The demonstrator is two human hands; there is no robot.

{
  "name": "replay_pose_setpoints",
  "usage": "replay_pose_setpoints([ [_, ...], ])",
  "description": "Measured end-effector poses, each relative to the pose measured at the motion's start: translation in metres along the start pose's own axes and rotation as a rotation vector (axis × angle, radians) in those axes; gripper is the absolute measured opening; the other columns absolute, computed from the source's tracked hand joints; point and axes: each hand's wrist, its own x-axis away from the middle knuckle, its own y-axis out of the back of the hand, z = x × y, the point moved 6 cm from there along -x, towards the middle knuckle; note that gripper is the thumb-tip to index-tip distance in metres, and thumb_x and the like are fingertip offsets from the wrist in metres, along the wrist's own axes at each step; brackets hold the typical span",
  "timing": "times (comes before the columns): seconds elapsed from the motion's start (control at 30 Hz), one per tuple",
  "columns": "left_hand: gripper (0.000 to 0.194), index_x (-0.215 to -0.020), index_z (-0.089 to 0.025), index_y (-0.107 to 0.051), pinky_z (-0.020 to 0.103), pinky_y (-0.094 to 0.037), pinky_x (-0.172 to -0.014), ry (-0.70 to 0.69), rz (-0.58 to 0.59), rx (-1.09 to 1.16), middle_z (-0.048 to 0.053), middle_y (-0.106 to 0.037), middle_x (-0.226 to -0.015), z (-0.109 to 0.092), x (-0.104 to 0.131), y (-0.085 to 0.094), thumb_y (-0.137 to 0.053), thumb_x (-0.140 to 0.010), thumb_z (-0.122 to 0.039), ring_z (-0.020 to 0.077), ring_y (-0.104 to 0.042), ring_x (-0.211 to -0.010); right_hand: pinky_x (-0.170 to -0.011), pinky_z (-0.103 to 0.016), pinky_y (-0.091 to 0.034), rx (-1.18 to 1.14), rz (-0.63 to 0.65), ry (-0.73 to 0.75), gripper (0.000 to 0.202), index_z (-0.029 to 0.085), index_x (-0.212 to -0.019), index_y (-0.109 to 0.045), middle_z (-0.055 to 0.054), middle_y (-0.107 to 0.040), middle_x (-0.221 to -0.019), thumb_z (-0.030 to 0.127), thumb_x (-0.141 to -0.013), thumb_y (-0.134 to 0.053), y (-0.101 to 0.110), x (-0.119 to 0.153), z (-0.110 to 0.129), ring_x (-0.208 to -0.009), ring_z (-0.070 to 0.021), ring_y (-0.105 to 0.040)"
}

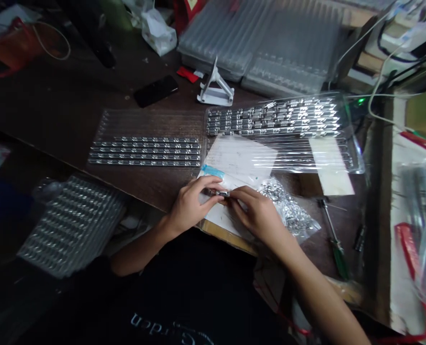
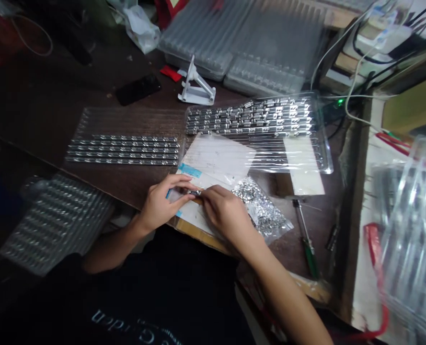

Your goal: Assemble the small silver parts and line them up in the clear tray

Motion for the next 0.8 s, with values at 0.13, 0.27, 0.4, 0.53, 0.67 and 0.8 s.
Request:
replay_pose_setpoints([
  [0.13, 0.034, -0.118, -0.022, -0.06, 0.033, -0.055, -0.095, -0.002, 0.012, -0.088, 0.004, -0.076, -0.101, 0.005, 0.0, 0.012, -0.073, -0.088, -0.025, 0.0186, -0.073, -0.096, -0.078, -0.04, -0.053, 0.209, 0.067, 0.084, 0.033, 0.023, -0.109, -0.071, -0.012, -0.071, -0.102, 0.013, -0.097, -0.042, -0.008, 0.001, 0.012, -0.089, -0.0286, -0.066],
  [0.27, 0.019, -0.11, -0.022, -0.067, 0.031, -0.054, -0.091, -0.072, 0.028, -0.233, 0.003, -0.075, -0.102, 0.009, -0.02, 0.035, -0.068, -0.091, -0.023, 0.0173, -0.071, -0.096, -0.074, -0.038, -0.053, 0.375, 0.071, 0.166, 0.032, 0.024, -0.106, -0.071, -0.01, -0.071, -0.095, 0.007, -0.093, -0.048, -0.011, 0.002, 0.019, -0.085, -0.0272, -0.065],
  [0.4, 0.012, -0.099, -0.019, -0.07, 0.031, -0.052, -0.089, -0.125, -0.019, -0.375, 0.004, -0.073, -0.102, 0.019, -0.069, 0.064, -0.059, -0.095, -0.02, 0.0177, -0.067, -0.097, -0.073, -0.036, -0.054, 0.382, 0.053, 0.19, 0.035, 0.023, -0.117, -0.067, -0.008, -0.07, -0.094, 0.006, -0.093, -0.049, -0.012, 0.001, 0.019, -0.084, -0.0238, -0.065],
  [0.53, 0.012, -0.098, -0.018, -0.07, 0.029, -0.051, -0.087, -0.115, -0.003, -0.402, 0.004, -0.073, -0.1, 0.035, -0.111, 0.066, -0.06, -0.092, -0.017, 0.0173, -0.066, -0.093, -0.079, -0.039, -0.055, 0.27, -0.05, 0.191, 0.038, 0.02, -0.132, -0.058, -0.012, -0.068, -0.114, 0.012, -0.097, -0.047, -0.001, 0.006, 0.012, -0.095, -0.0247, -0.065],
  [0.67, 0.013, -0.096, -0.018, -0.071, 0.029, -0.049, -0.084, -0.083, 0.09, -0.448, 0.004, -0.072, -0.097, 0.049, -0.121, 0.056, -0.059, -0.09, -0.016, 0.0177, -0.065, -0.089, -0.083, -0.043, -0.055, 0.225, -0.137, 0.156, 0.031, 0.02, -0.125, -0.061, -0.012, -0.068, -0.117, 0.017, -0.098, -0.046, 0.015, 0.011, 0.003, -0.1, -0.0269, -0.066],
  [0.8, 0.015, -0.096, -0.018, -0.071, 0.032, -0.049, -0.085, -0.045, 0.108, -0.529, 0.005, -0.073, -0.097, 0.056, -0.116, 0.064, -0.058, -0.091, -0.021, 0.0194, -0.065, -0.089, -0.083, -0.043, -0.055, 0.156, -0.147, 0.155, 0.027, 0.018, -0.12, -0.063, -0.012, -0.069, -0.114, 0.019, -0.099, -0.047, 0.03, 0.016, -0.003, -0.1, -0.0262, -0.066],
])
